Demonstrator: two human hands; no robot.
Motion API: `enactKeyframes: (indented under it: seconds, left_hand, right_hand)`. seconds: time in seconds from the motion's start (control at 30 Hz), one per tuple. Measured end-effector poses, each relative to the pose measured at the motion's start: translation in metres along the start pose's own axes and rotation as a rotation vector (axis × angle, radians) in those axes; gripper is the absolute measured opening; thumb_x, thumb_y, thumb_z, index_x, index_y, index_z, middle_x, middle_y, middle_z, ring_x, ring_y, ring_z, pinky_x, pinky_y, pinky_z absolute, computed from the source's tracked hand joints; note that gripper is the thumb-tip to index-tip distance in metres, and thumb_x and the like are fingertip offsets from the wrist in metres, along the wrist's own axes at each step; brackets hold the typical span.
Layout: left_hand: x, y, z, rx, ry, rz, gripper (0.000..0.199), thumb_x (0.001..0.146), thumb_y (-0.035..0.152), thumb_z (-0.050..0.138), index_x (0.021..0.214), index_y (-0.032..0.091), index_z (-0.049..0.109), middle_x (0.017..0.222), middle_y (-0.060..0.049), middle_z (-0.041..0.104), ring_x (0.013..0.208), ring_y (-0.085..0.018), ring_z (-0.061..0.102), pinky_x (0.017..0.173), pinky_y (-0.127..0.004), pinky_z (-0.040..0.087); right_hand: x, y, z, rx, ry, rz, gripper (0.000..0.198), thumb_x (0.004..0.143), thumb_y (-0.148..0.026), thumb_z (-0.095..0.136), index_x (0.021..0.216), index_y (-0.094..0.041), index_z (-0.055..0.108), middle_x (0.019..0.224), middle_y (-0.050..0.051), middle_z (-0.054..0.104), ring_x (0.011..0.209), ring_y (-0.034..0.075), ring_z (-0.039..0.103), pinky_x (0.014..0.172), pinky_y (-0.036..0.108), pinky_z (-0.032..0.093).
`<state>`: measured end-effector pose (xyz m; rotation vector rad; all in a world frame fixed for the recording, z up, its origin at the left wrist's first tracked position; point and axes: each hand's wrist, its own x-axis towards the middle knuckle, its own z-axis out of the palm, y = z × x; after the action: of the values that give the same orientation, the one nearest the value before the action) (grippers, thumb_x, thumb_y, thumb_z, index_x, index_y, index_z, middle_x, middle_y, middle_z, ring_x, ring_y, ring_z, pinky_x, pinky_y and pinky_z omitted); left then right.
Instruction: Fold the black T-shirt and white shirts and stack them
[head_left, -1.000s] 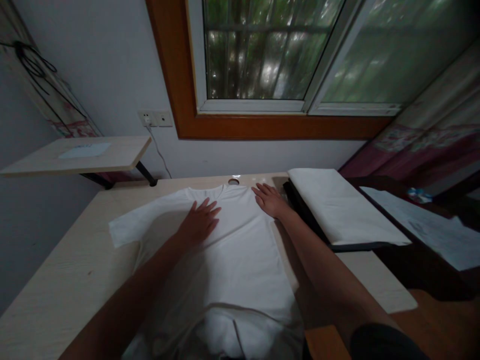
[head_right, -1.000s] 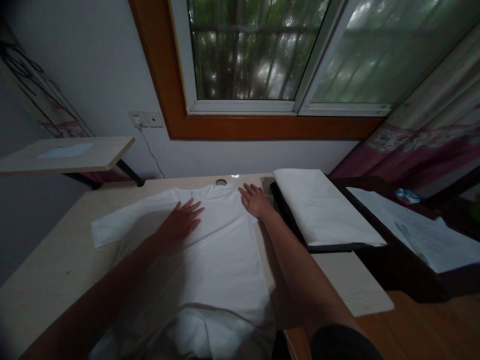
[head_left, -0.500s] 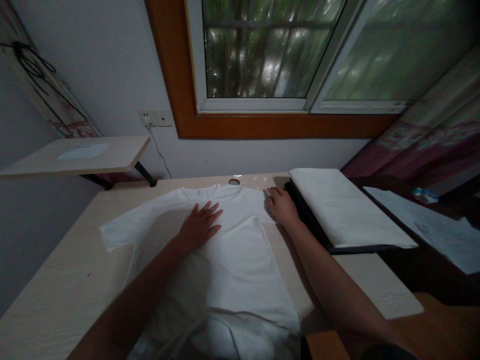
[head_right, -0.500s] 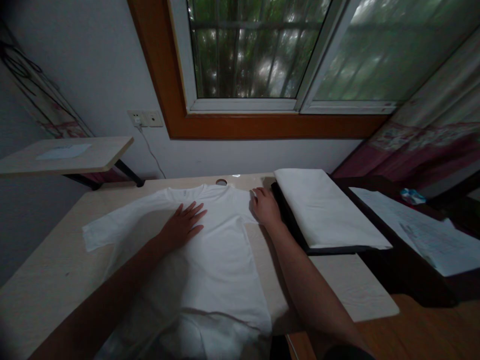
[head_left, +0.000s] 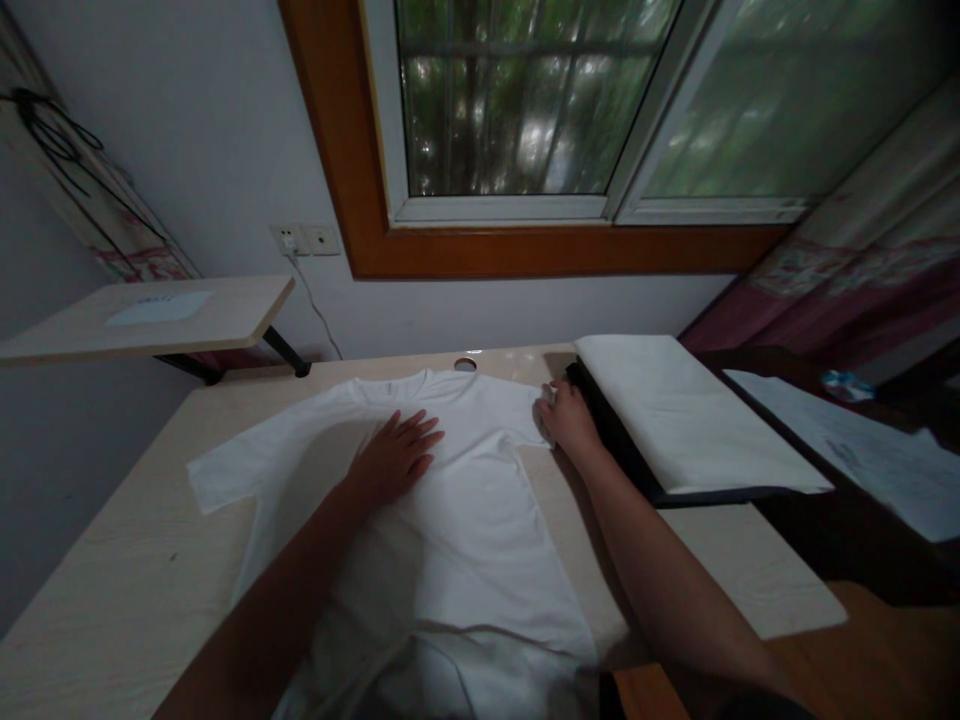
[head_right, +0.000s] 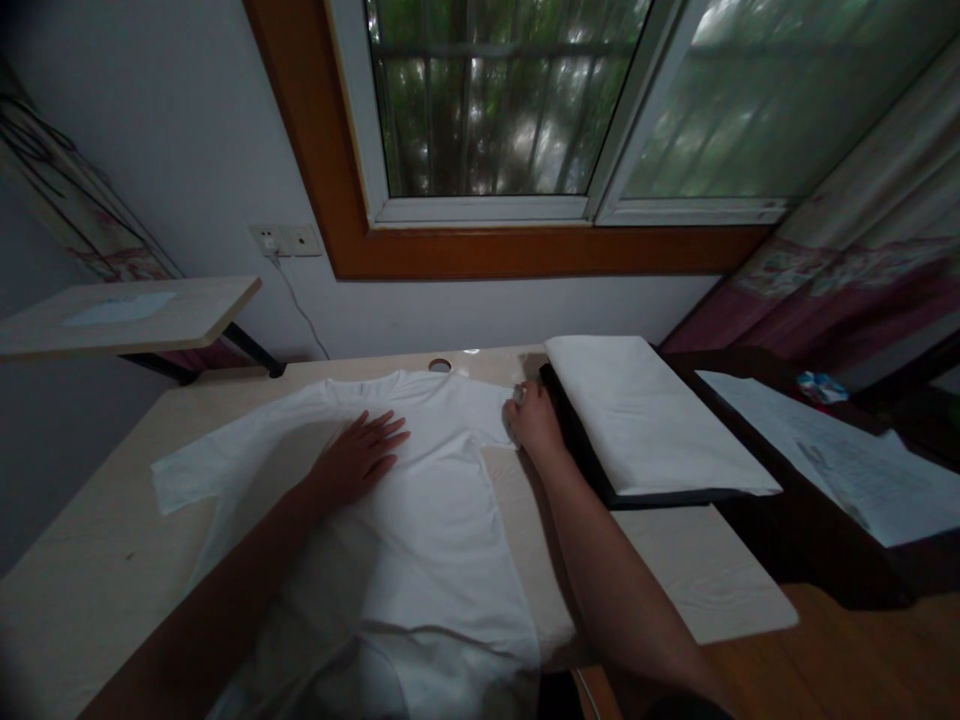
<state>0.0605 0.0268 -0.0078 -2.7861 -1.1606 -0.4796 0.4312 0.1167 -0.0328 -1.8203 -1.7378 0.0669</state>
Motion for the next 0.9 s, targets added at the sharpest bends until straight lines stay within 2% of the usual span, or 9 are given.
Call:
enactKeyframes:
  seconds: [0.1,0.23,0.33,0.43,0.63,0.77,0.9]
  left_hand:
    - [0.001,0.003,-0.004,-0.061,0.007,0.105,0.042,0.104,0.027,0.041,0.144,0.026,0.054,0.151,-0.004,0.056,0.148,-0.021,0.039,0.125,-0.049,0.030]
    - [0.002,0.011,-0.010,-0.110,-0.051,0.164,0.047,0.103,0.030,0.044,0.149,0.025,0.048,0.153,-0.005,0.053,0.148,-0.020,0.039,0.124,-0.043,0.033]
    - [0.003,0.015,-0.013,-0.124,-0.122,0.156,0.052,0.102,0.037,0.047,0.153,0.026,0.043,0.158,-0.005,0.046,0.150,-0.021,0.036,0.125,-0.045,0.029]
    - [0.004,0.018,-0.016,-0.135,-0.171,0.142,0.054,0.099,0.041,0.051,0.152,0.030,0.044,0.160,-0.003,0.043,0.152,-0.024,0.032,0.127,-0.050,0.023]
    - [0.010,0.034,-0.020,-0.162,-0.176,0.147,0.057,0.095,0.028,0.052,0.151,0.033,0.045,0.160,-0.001,0.044,0.153,-0.025,0.030,0.128,-0.055,0.010]
    - [0.014,0.045,-0.014,-0.205,-0.175,0.206,0.061,0.096,0.031,0.051,0.155,0.028,0.040,0.160,-0.004,0.044,0.153,-0.025,0.031,0.128,-0.055,0.009]
    - [0.014,0.046,-0.008,-0.226,-0.188,0.216,0.056,0.101,0.039,0.047,0.155,0.030,0.040,0.161,-0.004,0.042,0.153,-0.026,0.029,0.127,-0.056,0.008]
  right_hand:
    - [0.000,0.001,0.003,0.082,0.010,-0.029,0.042,0.083,-0.025,0.056,0.124,-0.013,0.058,0.107,0.015,0.063,0.099,0.029,0.061,0.096,0.043,0.049]
    - [0.003,0.002,0.002,0.189,0.092,-0.064,0.042,0.082,-0.024,0.054,0.123,-0.017,0.057,0.108,0.013,0.063,0.101,0.028,0.059,0.097,0.044,0.049]
    - [0.006,0.003,0.001,0.268,0.152,-0.059,0.044,0.083,-0.027,0.053,0.126,-0.017,0.056,0.112,0.014,0.062,0.100,0.027,0.059,0.095,0.044,0.050]
    - [0.010,0.004,0.001,0.384,0.177,-0.024,0.048,0.084,-0.031,0.054,0.130,-0.016,0.053,0.116,0.014,0.061,0.099,0.026,0.060,0.093,0.043,0.051]
    - [0.013,0.000,0.000,0.688,0.214,0.094,0.049,0.084,-0.039,0.059,0.129,-0.020,0.053,0.117,0.012,0.062,0.098,0.024,0.062,0.091,0.041,0.053]
    - [0.012,-0.004,-0.003,0.720,0.215,0.105,0.046,0.084,-0.040,0.061,0.125,-0.019,0.056,0.118,0.012,0.063,0.099,0.023,0.062,0.092,0.040,0.053]
    - [0.010,-0.010,-0.008,0.739,0.235,0.095,0.045,0.084,-0.042,0.062,0.123,-0.019,0.057,0.119,0.012,0.063,0.100,0.022,0.062,0.092,0.039,0.053]
